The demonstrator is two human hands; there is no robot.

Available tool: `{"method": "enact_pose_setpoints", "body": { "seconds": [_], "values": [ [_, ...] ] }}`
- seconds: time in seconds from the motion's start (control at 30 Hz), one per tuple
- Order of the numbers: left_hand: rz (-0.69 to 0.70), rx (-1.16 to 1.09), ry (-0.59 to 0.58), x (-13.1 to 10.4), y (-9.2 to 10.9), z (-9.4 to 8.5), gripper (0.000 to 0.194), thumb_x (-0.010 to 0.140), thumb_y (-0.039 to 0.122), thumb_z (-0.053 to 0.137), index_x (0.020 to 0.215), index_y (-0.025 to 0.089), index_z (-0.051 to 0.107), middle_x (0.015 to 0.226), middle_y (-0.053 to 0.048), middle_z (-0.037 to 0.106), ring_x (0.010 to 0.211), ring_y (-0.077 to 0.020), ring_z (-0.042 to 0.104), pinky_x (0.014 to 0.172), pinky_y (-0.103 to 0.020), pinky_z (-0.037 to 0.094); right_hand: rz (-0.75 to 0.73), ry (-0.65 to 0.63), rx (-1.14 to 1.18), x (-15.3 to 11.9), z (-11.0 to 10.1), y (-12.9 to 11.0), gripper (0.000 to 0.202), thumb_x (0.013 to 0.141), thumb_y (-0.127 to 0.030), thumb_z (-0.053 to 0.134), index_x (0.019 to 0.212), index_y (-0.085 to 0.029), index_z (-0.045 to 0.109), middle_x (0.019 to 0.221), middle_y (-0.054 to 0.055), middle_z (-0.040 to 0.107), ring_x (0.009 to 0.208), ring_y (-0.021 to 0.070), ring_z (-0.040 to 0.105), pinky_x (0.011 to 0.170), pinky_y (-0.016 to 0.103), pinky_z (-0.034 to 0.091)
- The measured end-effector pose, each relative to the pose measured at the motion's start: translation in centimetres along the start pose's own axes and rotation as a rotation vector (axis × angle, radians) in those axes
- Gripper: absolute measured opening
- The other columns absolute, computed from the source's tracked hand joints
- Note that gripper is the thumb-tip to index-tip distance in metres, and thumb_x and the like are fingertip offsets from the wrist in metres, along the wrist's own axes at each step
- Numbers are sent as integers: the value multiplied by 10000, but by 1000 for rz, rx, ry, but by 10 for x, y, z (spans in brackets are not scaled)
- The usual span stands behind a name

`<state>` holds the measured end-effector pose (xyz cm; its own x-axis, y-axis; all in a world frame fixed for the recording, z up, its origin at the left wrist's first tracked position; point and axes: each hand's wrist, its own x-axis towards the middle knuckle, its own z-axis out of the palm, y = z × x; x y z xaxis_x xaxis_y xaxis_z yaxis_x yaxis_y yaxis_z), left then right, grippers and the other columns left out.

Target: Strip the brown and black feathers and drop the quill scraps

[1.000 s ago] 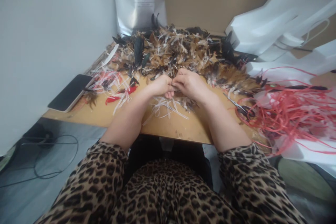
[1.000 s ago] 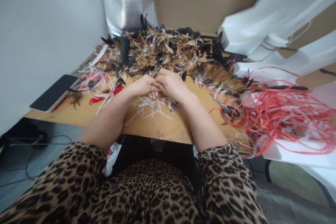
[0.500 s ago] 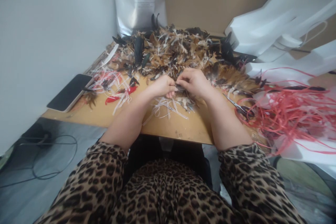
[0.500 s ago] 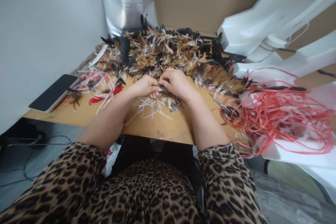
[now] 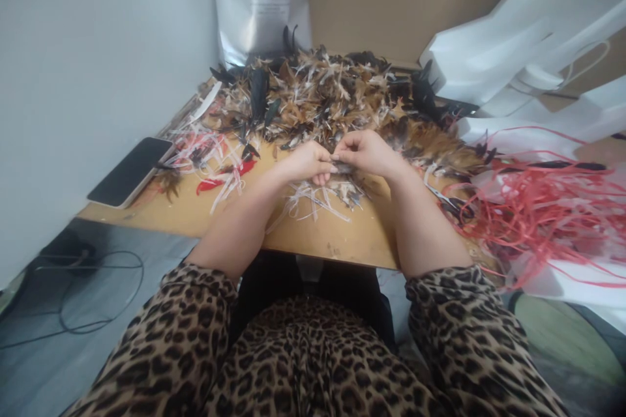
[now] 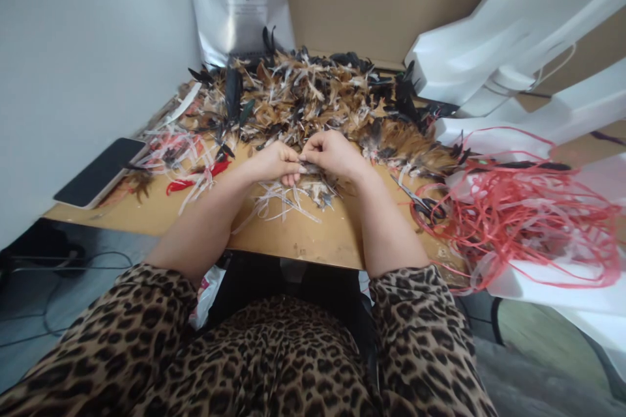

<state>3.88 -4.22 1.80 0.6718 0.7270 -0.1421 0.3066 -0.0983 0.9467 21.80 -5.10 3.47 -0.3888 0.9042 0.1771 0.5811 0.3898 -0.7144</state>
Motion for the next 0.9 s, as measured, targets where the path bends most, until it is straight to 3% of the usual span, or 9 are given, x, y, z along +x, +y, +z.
{"method": "enact_pose_setpoints", "body": {
  "seconds": [0.13, 0.2, 0.37, 0.47, 0.67, 0.9],
  "values": [
    [28, -51, -112, -5, 6, 0, 189, 746, 182, 671, 597, 69, 648, 495, -64, 622, 423, -83, 576, 453, -177, 458, 95, -112, 301, -2, -5, 5, 225, 628, -367, 717, 655, -151, 661, 622, 4, 629, 573, 101, 517, 582, 242, 415],
    [63, -135, -90, -6, 6, -1, 190, 734, 207, 688, 606, 73, 651, 502, -58, 623, 432, -78, 578, 456, -166, 453, 131, -55, 421, -1, -3, 9, 227, 596, -362, 736, 637, -155, 651, 606, 4, 624, 550, 98, 508, 543, 238, 411],
    [108, -388, 178, 3, -1, -2, 226, 735, 265, 697, 621, 84, 627, 524, -31, 621, 421, -55, 556, 444, -152, 434, 165, 262, 665, 6, 19, 13, 245, 544, -286, 769, 559, -162, 558, 481, -48, 502, 433, 46, 366, 425, 201, 286],
    [75, -481, 317, 9, -5, -3, 250, 750, 283, 688, 626, 83, 603, 504, -15, 601, 410, -40, 534, 433, -137, 412, 137, 357, 830, 8, 32, 10, 271, 561, -323, 768, 593, -164, 551, 479, -65, 475, 417, 33, 341, 424, 193, 262],
    [77, -506, 417, 11, -4, -3, 229, 778, 234, 658, 628, 77, 586, 524, -7, 606, 429, -31, 541, 458, -131, 422, 176, 463, 780, 9, 44, 1, 313, 560, -399, 779, 675, -167, 603, 533, -54, 521, 458, 45, 376, 449, 197, 286],
    [81, -370, 355, 8, -2, -1, 212, 799, 182, 620, 623, 66, 599, 507, -25, 603, 428, -60, 558, 472, -166, 452, 229, 538, 674, 8, 43, -1, 299, 555, -397, 760, 592, -163, 579, 502, -54, 501, 461, 52, 376, 447, 203, 282]
  ]
}}
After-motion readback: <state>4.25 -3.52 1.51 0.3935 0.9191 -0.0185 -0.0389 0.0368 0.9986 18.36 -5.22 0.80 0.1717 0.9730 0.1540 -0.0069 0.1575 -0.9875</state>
